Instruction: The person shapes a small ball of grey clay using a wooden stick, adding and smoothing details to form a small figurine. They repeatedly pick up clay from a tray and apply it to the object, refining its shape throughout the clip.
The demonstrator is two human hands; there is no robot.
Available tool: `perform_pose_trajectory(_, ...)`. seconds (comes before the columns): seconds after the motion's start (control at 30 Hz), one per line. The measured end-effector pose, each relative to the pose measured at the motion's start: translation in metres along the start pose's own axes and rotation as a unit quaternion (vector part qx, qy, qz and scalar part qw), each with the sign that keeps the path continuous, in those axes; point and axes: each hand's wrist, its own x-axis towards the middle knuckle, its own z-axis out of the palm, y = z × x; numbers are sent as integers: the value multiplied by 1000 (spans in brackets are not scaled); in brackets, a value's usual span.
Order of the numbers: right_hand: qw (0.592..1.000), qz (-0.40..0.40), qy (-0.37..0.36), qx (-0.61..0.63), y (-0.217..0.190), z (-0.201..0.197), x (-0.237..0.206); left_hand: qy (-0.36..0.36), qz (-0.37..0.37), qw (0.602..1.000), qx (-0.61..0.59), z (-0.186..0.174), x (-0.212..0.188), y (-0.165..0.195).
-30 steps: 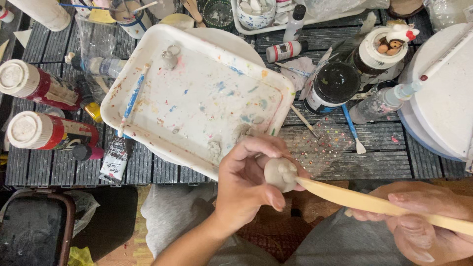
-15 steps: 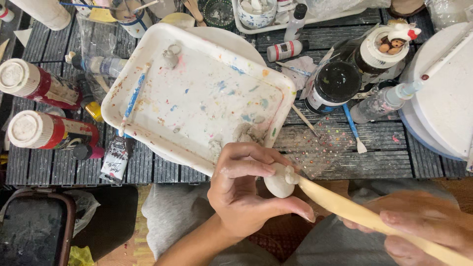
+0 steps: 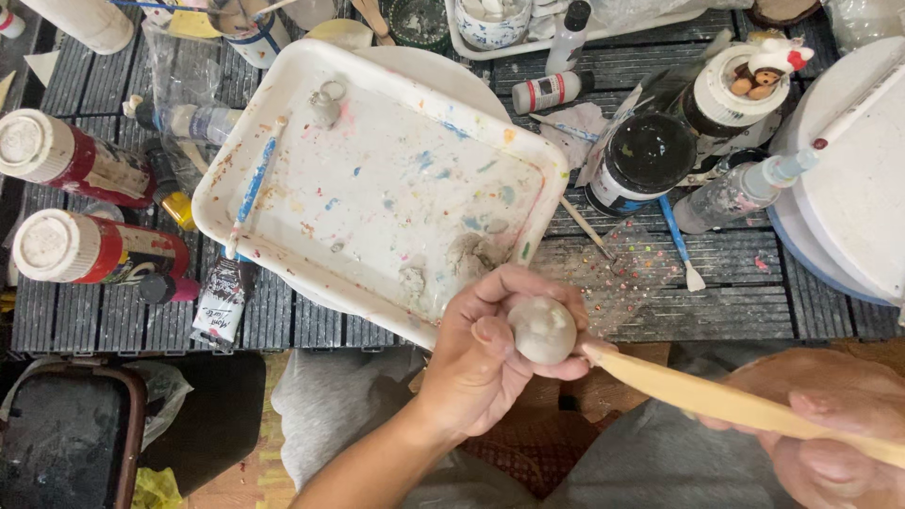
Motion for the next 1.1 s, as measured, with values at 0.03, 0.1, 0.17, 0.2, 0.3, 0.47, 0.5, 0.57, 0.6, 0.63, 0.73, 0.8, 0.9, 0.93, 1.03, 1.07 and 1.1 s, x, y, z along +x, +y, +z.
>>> perform_pose_trajectory(0.03, 998, -17, 4, -66, -1, 2, 5, -4, -12, 1000, -4, 0, 0, 0)
perform_pose_trajectory(0.1, 987, 161, -28, 0, -5, -3, 12, -12, -37, 999, -13, -1, 1, 1)
perform_pose_trajectory(0.17, 957, 272, -55, 79, -5, -8, 14, -15, -58, 998, -8, -1, 0, 4)
perform_pose_trajectory(0.2, 970, 218, -49, 94, -4, -10, 14, -17, -68, 998, -5, -2, -1, 7)
perform_pose_trajectory(0.3, 990, 62, -20, 127, 4, -15, 16, -53, -110, 992, -10, -4, -3, 14)
perform_pose_trajectory(0.47, 989, -8, -28, 148, 6, -14, 39, -84, -195, 977, -18, -8, -4, 18)
perform_pose_trajectory(0.5, 989, -2, -27, 148, 4, -12, 45, -83, -208, 974, -17, -8, -4, 17)
perform_pose_trajectory(0.57, 987, 16, -34, 155, 0, -6, 57, -81, -230, 970, -12, -8, -4, 15)
perform_pose_trajectory(0.6, 987, 24, -38, 157, -2, -3, 62, -82, -235, 968, -8, -8, -5, 14)
perform_pose_trajectory(0.63, 987, 19, -42, 156, -3, 1, 65, -84, -240, 967, -4, -8, -5, 13)
perform_pose_trajectory(0.73, 985, 18, -52, 164, -4, 9, 72, -98, -237, 967, 6, -7, -5, 12)
perform_pose_trajectory(0.8, 985, 30, -51, 164, -6, 11, 73, -98, -239, 966, 4, -7, -5, 12)
perform_pose_trajectory(0.9, 984, 49, -44, 164, -7, 12, 75, -102, -238, 966, 8, -6, -5, 13)
perform_pose_trajectory(0.93, 983, 48, -46, 174, -8, 12, 75, -103, -238, 966, 11, -6, -5, 13)
perform_pose_trajectory(1.03, 979, 59, -25, 193, -8, 14, 78, -108, -237, 965, 21, -6, -6, 14)
perform_pose_trajectory(1.07, 978, 64, -14, 198, -8, 15, 79, -111, -236, 965, 27, -6, -6, 15)
perform_pose_trajectory(1.1, 980, 59, -2, 188, -8, 17, 80, -113, -236, 965, 29, -6, -6, 15)
